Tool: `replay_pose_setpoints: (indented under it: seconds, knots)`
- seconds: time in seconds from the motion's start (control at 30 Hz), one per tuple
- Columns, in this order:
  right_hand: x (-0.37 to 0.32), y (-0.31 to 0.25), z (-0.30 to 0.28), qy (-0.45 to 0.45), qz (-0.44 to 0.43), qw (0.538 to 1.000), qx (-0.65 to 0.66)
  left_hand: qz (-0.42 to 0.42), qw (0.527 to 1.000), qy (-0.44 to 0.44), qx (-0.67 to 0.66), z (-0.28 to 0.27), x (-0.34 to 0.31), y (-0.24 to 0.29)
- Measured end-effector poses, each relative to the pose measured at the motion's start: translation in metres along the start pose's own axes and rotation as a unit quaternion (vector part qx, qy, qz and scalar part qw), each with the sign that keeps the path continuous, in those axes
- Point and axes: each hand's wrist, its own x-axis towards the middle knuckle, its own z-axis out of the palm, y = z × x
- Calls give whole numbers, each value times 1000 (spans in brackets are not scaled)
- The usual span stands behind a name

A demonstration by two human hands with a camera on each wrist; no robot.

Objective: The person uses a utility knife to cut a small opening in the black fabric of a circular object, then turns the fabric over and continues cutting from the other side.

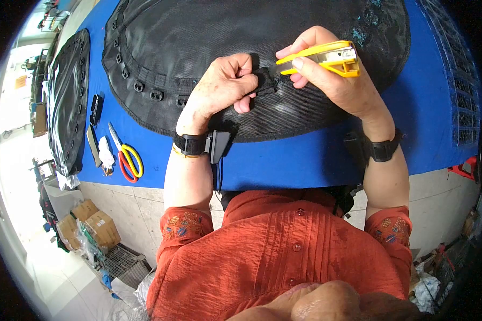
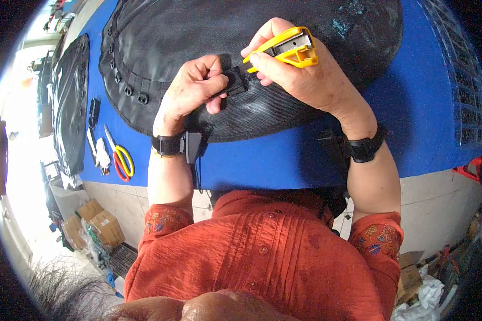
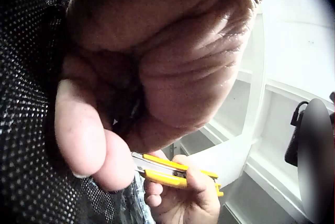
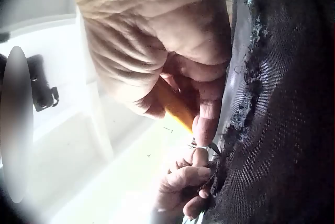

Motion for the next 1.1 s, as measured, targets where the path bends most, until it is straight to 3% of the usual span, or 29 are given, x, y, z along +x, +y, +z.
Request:
replay_pose_setpoints:
  seconds: [0.23, 0.53, 0.63, 0.97, 1.1]
  knots:
    - [-1, -2, -3, -15, -23, 998, -49, 0, 1000, -4, -14, -1, 1, -4]
    - [-2, -5, -4, -5, 22, 999, -37, -3, 1000, 0, -15, 0, 1, -3]
    - [-4, -11, -6, -80, 129, 988, -10, 1, 1000, 1, -15, 0, 2, -3]
    - [-4, -16, -9, -46, 91, 994, -38, -4, 1000, 19, -15, 3, 1, -1]
    - [-4, -10, -9, 3, 17, 999, -44, -7, 1000, 2, 7, 0, 2, 0]
